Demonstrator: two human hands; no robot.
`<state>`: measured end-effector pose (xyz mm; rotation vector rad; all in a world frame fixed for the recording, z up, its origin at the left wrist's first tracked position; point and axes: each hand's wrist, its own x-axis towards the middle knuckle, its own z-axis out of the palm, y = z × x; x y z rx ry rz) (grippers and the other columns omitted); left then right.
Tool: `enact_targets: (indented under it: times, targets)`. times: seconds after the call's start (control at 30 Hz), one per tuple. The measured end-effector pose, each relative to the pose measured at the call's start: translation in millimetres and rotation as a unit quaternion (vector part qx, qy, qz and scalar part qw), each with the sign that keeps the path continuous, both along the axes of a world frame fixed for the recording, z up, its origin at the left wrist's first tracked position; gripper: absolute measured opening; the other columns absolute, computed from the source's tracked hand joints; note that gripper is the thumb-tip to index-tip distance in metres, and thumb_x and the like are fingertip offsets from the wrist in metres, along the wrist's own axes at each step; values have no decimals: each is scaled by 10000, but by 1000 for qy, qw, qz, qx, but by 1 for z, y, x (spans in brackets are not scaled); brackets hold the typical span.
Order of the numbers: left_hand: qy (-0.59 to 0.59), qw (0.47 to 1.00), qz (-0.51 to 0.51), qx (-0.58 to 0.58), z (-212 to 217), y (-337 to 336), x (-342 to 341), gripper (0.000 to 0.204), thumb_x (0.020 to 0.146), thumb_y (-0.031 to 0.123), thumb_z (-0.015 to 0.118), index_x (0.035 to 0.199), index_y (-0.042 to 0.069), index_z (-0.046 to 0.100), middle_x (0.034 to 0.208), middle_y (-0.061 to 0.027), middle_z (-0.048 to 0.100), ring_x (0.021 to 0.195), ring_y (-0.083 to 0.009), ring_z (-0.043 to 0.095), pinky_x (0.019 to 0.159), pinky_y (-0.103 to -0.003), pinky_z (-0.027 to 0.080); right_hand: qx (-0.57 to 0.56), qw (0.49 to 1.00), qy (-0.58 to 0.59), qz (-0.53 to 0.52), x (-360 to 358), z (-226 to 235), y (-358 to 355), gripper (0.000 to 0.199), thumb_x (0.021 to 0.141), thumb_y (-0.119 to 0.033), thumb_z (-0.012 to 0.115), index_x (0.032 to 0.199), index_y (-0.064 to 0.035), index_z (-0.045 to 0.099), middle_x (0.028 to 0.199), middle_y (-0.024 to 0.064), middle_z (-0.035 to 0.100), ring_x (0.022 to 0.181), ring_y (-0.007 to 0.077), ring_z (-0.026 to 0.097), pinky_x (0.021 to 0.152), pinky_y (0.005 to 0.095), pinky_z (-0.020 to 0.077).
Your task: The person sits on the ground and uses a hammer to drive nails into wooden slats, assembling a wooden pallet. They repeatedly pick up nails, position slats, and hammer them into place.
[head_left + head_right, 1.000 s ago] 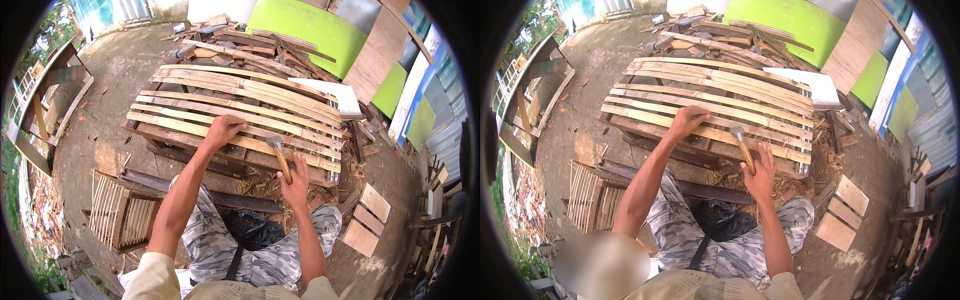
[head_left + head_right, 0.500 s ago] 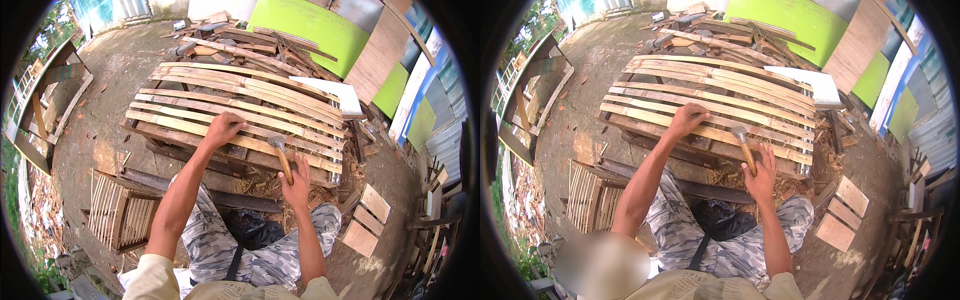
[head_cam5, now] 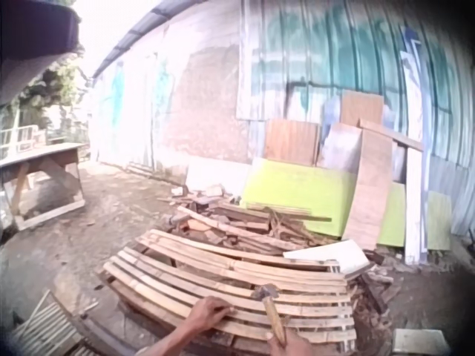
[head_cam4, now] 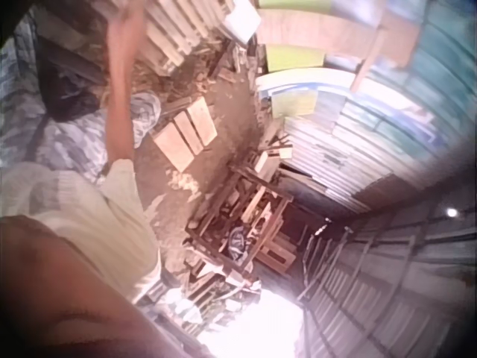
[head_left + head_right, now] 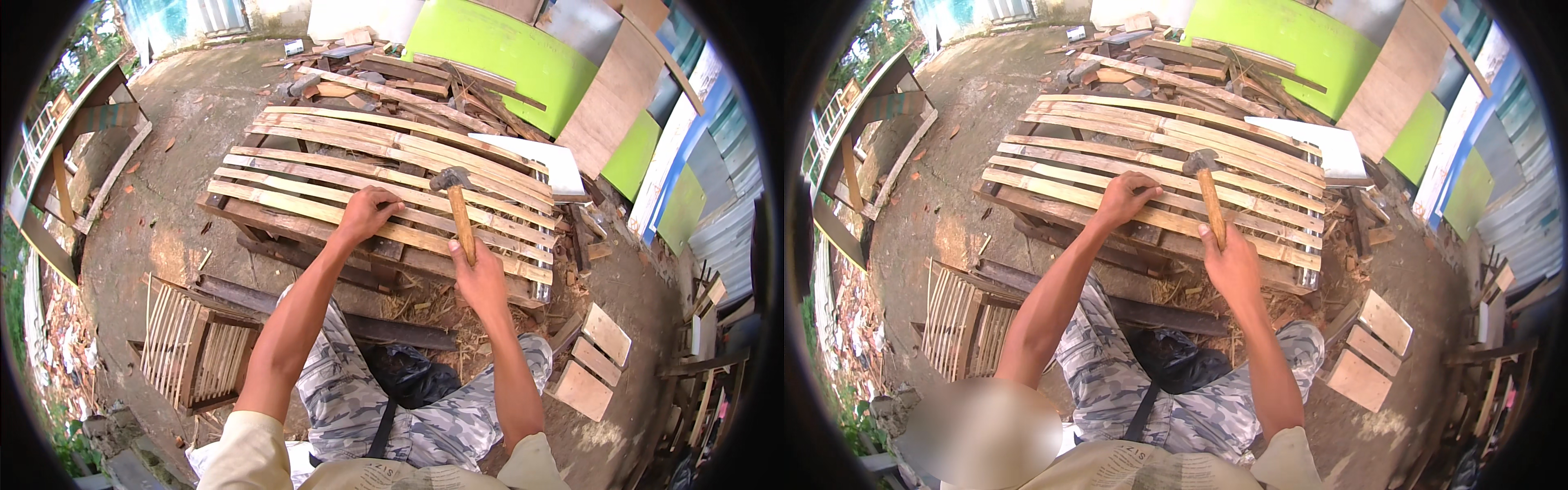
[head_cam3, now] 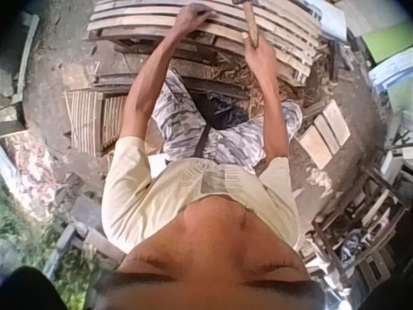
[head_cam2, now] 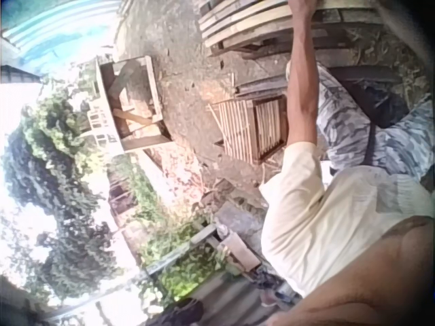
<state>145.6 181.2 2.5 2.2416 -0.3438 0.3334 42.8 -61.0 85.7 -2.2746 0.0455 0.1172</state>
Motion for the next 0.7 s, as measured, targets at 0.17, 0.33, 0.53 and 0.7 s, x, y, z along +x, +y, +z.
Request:
enact_targets:
  times: [0.17, 0.33, 0.53, 0.7]
  targets:
    - [-3, 1000, 2, -10, -3, -1, -1, 211, 863, 238, 782, 960, 50, 785, 970, -106, 753, 919, -277, 680, 841, -384, 535, -79, 995, -20, 53, 11, 4, 23, 429, 1034, -411, 558, 1044, 17, 595, 671, 184, 613, 599, 325, 626, 589, 461, 460]
    - [-29, 999, -11, -23, -5, -5, 0, 197, 856, 224, 784, 943, 47, 783, 957, -107, 753, 905, -287, 680, 833, -393, 534, -112, 991, -25, 68, 17, -14, 28, 392, 1040, -370, 551, 1105, 15, 585, 668, 195, 619, 584, 325, 627, 582, 474, 457]
    - [-41, 999, -7, -22, -7, -2, -2, 193, 851, 223, 783, 932, 48, 785, 926, -113, 755, 887, -302, 682, 819, -397, 533, -103, 991, -59, 56, 11, -8, 33, 366, 1053, -342, 535, 1102, 17, 584, 663, 189, 617, 580, 337, 627, 605, 475, 486]
    - [-42, 999, -8, -17, -5, -5, -2, 201, 845, 234, 787, 934, 53, 790, 923, -118, 757, 892, -306, 687, 818, -403, 536, -94, 991, -68, 64, 11, -25, 25, 370, 1052, -343, 534, 1093, 23, 563, 653, 206, 597, 590, 387, 615, 589, 489, 457]
